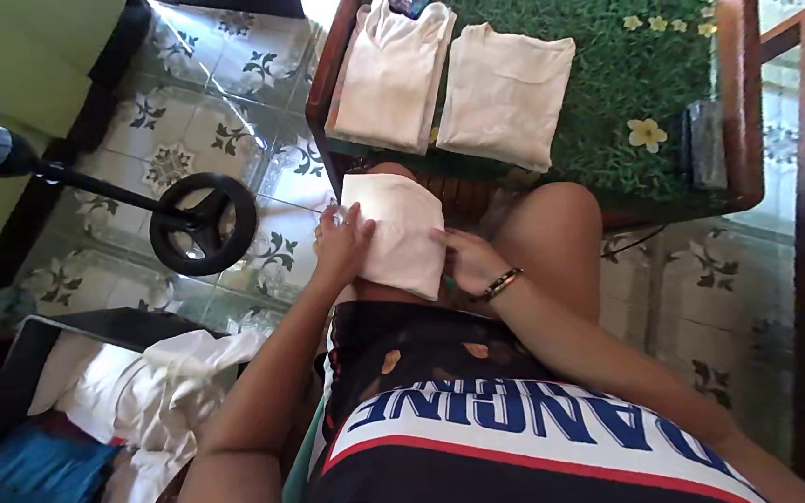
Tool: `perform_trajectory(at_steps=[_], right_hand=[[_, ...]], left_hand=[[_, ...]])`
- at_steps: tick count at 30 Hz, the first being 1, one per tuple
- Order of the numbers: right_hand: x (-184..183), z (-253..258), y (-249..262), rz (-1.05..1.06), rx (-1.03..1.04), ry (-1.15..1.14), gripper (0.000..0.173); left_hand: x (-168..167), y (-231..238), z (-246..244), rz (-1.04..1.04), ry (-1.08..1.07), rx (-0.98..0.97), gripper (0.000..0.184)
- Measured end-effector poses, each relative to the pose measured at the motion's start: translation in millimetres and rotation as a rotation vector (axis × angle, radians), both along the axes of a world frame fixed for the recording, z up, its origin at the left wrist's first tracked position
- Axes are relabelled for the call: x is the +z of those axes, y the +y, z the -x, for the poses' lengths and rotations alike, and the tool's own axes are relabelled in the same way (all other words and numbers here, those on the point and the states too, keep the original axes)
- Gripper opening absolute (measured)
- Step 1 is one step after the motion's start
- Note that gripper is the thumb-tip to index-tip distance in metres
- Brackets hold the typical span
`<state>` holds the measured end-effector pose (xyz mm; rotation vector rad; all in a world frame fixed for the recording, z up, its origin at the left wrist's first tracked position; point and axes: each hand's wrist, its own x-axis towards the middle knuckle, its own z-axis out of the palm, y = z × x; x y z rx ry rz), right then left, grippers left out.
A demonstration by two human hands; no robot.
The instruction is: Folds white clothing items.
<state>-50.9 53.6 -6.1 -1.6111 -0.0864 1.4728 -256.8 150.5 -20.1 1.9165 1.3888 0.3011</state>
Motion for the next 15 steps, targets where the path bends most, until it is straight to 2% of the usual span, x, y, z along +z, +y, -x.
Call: perform_trajectory(at_steps=[2, 4, 6, 8, 10, 12, 13, 15], right_hand=[[17.4, 1.5, 1.5, -0.094, -0.097, 0.190, 0.035], [41.4, 3.9, 6.5, -0.220, -0.061, 0.242, 0.025], [67.0, 5.3, 15.8, -0.362, 0.119, 0.184, 0.028], [96.0, 8.2, 31.7, -0.521, 0.362, 0.089, 0.035], [127.9, 11.7, 50.1, -0.690, 0.673, -0.147, 0.041], [159.2, 20.9, 57.1, -0.849, 0.945, -0.555, 0.033], [170.5, 26.8, 55.8, -0.932, 1.046, -0.747, 0.027], [178.1, 38.5, 48.1, -1.037, 1.176, -1.135, 0.029]], left_hand=[[8.2, -1.4, -8.4, -0.048, 0.057, -0.009, 0.058], [25.6, -6.6, -13.0, 0.016, 0.011, -0.030, 0.054], [42.7, -11.3, -15.7, 0.249, -0.175, -0.009, 0.055], [58.0, -17.5, -19.1, 0.442, -0.476, 0.098, 0.056], [80.4, -18.1, -22.3, 0.618, -0.894, 0.198, 0.054], [98.6, -13.0, -18.4, 0.734, -1.274, 0.098, 0.056], [105.4, -10.5, -16.9, 0.744, -1.389, 0.065, 0.054], [114.3, -5.0, -14.3, 0.772, -1.559, 0.086, 0.053]])
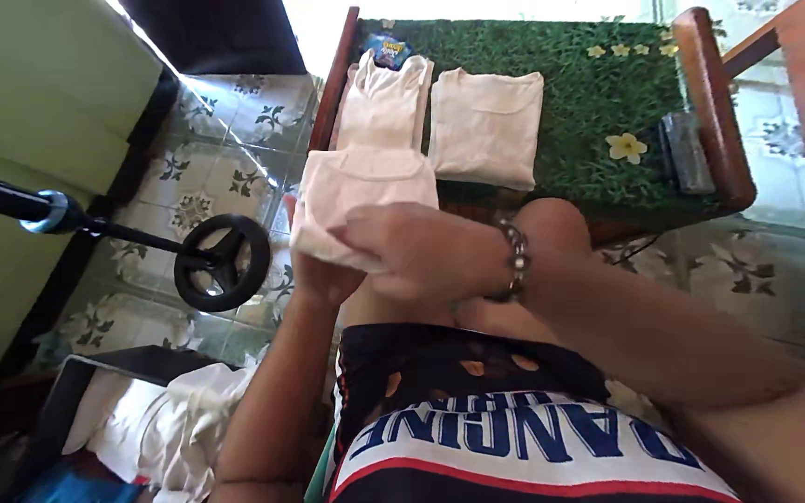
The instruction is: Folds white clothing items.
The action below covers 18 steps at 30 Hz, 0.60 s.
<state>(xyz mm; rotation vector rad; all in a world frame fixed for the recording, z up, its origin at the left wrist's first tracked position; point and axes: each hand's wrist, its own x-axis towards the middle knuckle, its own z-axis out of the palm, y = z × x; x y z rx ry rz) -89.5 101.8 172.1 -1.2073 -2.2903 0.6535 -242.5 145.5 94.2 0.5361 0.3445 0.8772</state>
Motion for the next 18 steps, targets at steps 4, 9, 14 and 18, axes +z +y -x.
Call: perform_trajectory(at_steps=[4, 9, 14, 18], right_hand=[[-22.3, 13.2, -23.7, -0.021, -0.003, -0.344, 0.038], [-110.6, 22.9, -49.0, 0.350, 0.103, -0.430, 0.046], [-141.9, 0.8, -61.2, 0.340, 0.149, -0.133, 0.054], [-169.8, -13.6, -65.4, 0.125, -0.436, 0.061, 0.056]], left_hand=[[-14.0, 18.5, 0.2, 0.077, -0.047, 0.056, 0.076], [-117.7, 21.0, 21.0, 0.171, 0.226, -0.067, 0.060], [-109.6, 23.1, 19.2, 0.238, 0.562, -0.061, 0.031], [-107.2, 42.1, 19.6, 0.062, 0.848, -0.102, 0.036]])
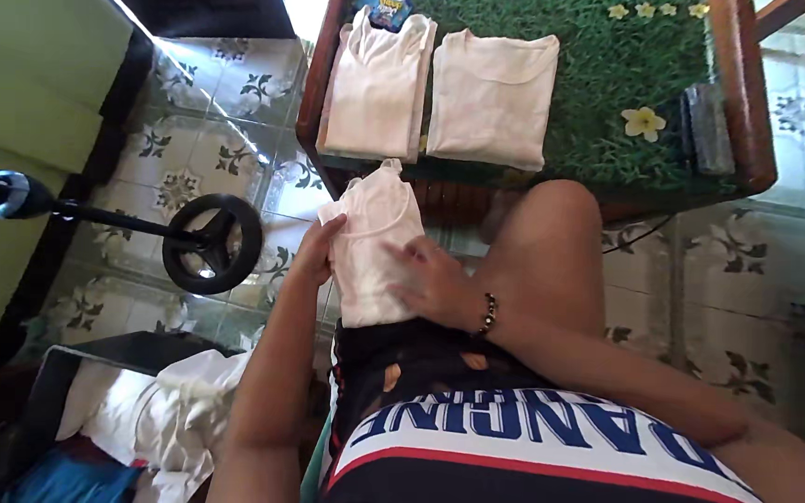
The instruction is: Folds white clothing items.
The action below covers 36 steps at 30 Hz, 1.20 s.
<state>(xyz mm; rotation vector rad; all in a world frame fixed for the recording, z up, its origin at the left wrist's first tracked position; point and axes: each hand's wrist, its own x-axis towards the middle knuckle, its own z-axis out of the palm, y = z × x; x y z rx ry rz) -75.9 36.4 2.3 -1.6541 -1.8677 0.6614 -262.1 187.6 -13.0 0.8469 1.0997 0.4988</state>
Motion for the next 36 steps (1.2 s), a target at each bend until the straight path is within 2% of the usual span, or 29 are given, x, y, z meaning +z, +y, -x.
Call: perform_trajectory(at_steps=[2, 4, 7, 9, 12, 14, 15, 17, 19, 21, 23, 26, 33, 36], right_hand=[[-11.9, -3.2, 5.0, 0.053, -0.258, 0.082, 0.076], [-16.0, -9.0, 11.5, 0.282, -0.400, 0.266, 0.093], [-15.3, -17.8, 18.0, 0.526, -0.485, 0.583, 0.091], [-12.2, -20.5, 14.4, 0.552, -0.473, 0.742, 0.087], [-9.4, -21.5, 0.9, 0.541, -0.422, 0.795, 0.090], [-13.0, -21.5, -5.4, 0.514, -0.415, 0.643, 0.092], [-14.1, -20.4, -7.5, 0.458, -0.410, 0.475, 0.091], [-19.8, -17.5, -10.7, 0.175, -0.353, 0.093, 0.083], [-22.8, -14.5, -6.3, -0.147, -0.189, -0.143, 0.066], [-20.3, -3.3, 0.7, -0.277, 0.040, -0.226, 0.056], [-23.0, 11.7, 7.3, -0.271, 0.251, -0.261, 0.058], [-27.4, 22.2, 13.8, -0.129, 0.441, -0.280, 0.063], [-28.5, 20.2, 16.4, -0.071, 0.488, -0.298, 0.057], [-28.6, 19.6, 16.0, -0.048, 0.492, -0.293, 0.056]], left_hand=[[-10.1, 14.4, 2.0, -0.067, 0.040, -0.056, 0.053], [-19.3, 29.0, -0.3, -0.070, 0.088, -0.084, 0.052], [-18.1, 40.4, -8.2, -0.097, 0.213, -0.148, 0.040], [-10.6, 41.7, -16.8, -0.152, 0.264, -0.225, 0.039], [-4.2, 44.1, -27.5, -0.269, 0.297, -0.309, 0.041], [1.6, 45.8, -34.9, -0.314, 0.329, -0.329, 0.045], [4.0, 47.2, -38.5, -0.314, 0.336, -0.330, 0.047], [5.4, 52.1, -45.5, -0.286, 0.360, -0.310, 0.055], [5.4, 59.7, -47.8, -0.266, 0.353, -0.325, 0.059], [5.5, 67.3, -46.7, -0.284, 0.332, -0.388, 0.049], [4.2, 73.6, -44.1, -0.281, 0.292, -0.425, 0.038], [2.0, 84.8, -38.9, -0.215, 0.239, -0.365, 0.040], [5.4, 99.6, -37.2, -0.085, 0.151, -0.355, 0.040], [5.1, 104.1, -38.4, -0.075, 0.203, -0.329, 0.037]])
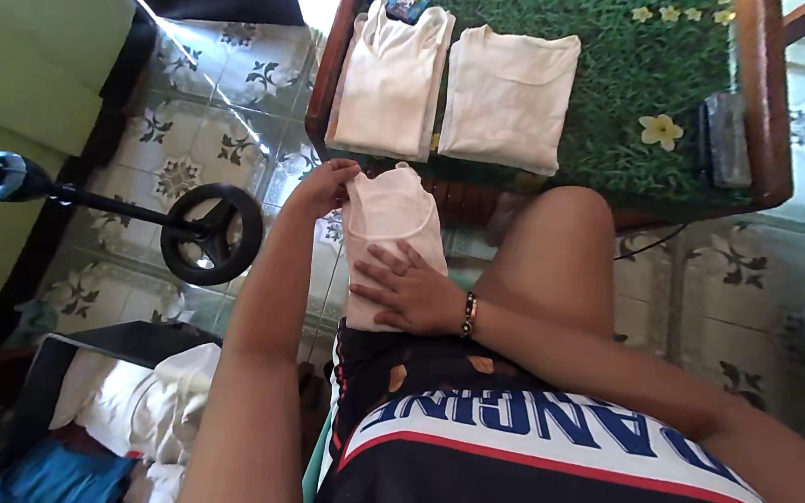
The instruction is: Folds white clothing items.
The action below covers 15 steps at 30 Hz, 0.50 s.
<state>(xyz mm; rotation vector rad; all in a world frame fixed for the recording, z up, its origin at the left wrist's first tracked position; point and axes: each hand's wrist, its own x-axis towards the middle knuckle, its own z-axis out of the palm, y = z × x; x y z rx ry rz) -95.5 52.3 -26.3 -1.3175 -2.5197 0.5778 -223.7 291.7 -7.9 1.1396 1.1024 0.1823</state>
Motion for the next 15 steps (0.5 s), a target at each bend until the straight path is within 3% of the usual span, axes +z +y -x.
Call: perform_trajectory(at_steps=[5, 8, 12, 15], right_hand=[[8.0, 2.6, 1.5, 0.077, 0.030, 0.012, 0.055], [10.8, 5.7, 2.9, 0.091, 0.073, 0.026, 0.054], [8.8, 9.9, 4.8, 0.053, 0.127, 0.056, 0.053], [9.5, 14.2, 9.2, 0.038, 0.147, 0.071, 0.049]], left_hand=[[-16.8, 10.6, -3.0, -0.179, 0.182, -0.015, 0.030], [-25.9, 19.3, -9.3, -0.285, 0.294, -0.045, 0.036], [-15.4, 26.1, -24.3, -0.660, 0.626, -0.247, 0.037], [9.8, 23.0, -49.2, -0.729, 0.617, -0.470, 0.056]])
